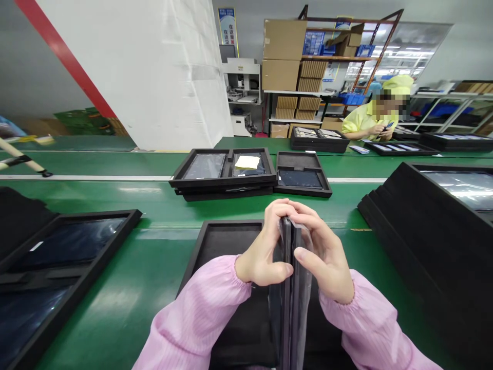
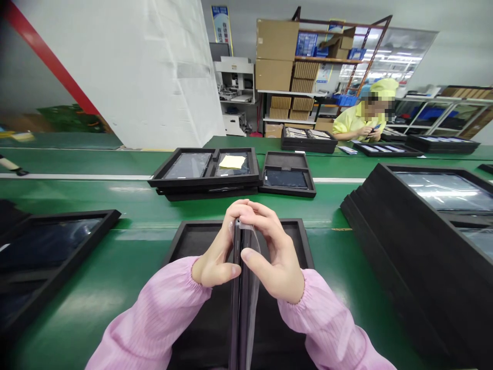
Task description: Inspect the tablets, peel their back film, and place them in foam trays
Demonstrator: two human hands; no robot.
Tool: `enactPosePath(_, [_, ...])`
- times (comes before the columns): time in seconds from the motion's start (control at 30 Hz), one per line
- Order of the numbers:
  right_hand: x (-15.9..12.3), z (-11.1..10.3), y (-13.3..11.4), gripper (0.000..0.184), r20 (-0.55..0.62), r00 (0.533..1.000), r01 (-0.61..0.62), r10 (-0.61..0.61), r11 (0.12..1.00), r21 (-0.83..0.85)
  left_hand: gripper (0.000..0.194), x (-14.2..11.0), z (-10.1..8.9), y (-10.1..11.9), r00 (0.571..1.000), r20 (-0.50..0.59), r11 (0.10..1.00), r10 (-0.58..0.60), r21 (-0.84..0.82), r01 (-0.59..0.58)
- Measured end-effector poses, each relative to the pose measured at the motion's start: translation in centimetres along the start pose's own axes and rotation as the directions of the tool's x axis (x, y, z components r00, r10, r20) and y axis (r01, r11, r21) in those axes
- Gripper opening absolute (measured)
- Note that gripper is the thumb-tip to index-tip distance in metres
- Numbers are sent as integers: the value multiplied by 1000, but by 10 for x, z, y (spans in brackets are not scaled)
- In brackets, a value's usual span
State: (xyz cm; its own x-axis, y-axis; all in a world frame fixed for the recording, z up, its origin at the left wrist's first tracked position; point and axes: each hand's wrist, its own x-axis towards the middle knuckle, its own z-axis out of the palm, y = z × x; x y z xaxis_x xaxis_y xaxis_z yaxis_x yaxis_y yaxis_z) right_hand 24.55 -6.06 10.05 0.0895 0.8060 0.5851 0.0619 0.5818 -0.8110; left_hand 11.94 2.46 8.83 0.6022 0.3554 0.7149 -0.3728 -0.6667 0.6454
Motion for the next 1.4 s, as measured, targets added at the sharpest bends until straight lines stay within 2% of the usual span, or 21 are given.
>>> enactPosePath(0.13, [-3,4,-1,25,-53,999,-10,12,999,44,36,-1,6,2,996,-85,1000,-22,11,23])
enactPosePath(0.27, [-6,13,2,31,-61,998,-2,5,998,60,34,-4,8,2,979,-181,993,-96,-79,83])
enactPosePath(0.33, [-10,18,11,38,-70,997,27,-17,988,153,33,-6,6,1,966,-219,985,-135,-135,107])
enactPosePath(0.4, [-15,23,27,49,-153,988,34,9,960,277,32,-8,3,0,951,-253,973,-178,-192,130])
enactPosePath(0.43, [-17,25,38,55,-211,976,8,61,951,310,31,-9,1,0,940,-275,963,-201,-230,139])
enactPosePath(0.5, [-21,30,63,64,-273,935,-142,227,944,298,32,-9,-2,-1,917,-318,939,-241,-316,137])
enactPosePath(0.6, [-24,38,97,69,-169,883,-401,438,891,214,36,-10,-6,2,874,-390,897,-289,-430,105])
enactPosePath(0.67, [-25,41,110,65,-139,863,-460,486,869,181,45,-19,-12,6,823,-428,859,-374,-494,134])
enactPosePath(0.7, [-26,43,114,64,-161,855,-468,492,868,166,49,-27,-16,9,790,-425,828,-442,-533,177])
enactPosePath(0.77, [-27,43,115,60,-240,836,-479,494,869,121,56,-50,-28,12,730,-342,730,-592,-612,305])
enactPosePath(0.87, [-27,41,110,51,-343,809,-500,477,866,27,74,-94,-49,12,670,-87,555,-737,-644,527])
enactPosePath(0.93, [-24,39,106,46,-370,805,-515,463,856,-48,73,-120,-60,7,624,-21,524,-781,-563,638])
enactPosePath(1.0, [-18,38,102,42,-361,815,-525,454,841,-128,73,-135,-64,1,568,-37,515,-822,-474,714])
enactPosePath(1.1, [-9,30,96,41,-301,841,-525,449,813,-253,71,-142,-60,-10,521,-73,492,-850,-459,739])
enactPosePath(1.2, [-10,15,88,42,-253,857,-516,450,767,-382,69,-140,-55,-15,527,-75,487,-847,-510,709])
enactPosePath(1.3, [-26,2,78,30,-275,848,-529,453,686,-499,66,-141,-55,-18,504,-70,457,-861,-543,705])
enactPosePath(1.4, [-44,4,72,21,-319,856,-513,406,593,-621,65,-143,-57,-20,483,-59,427,-874,-568,704])
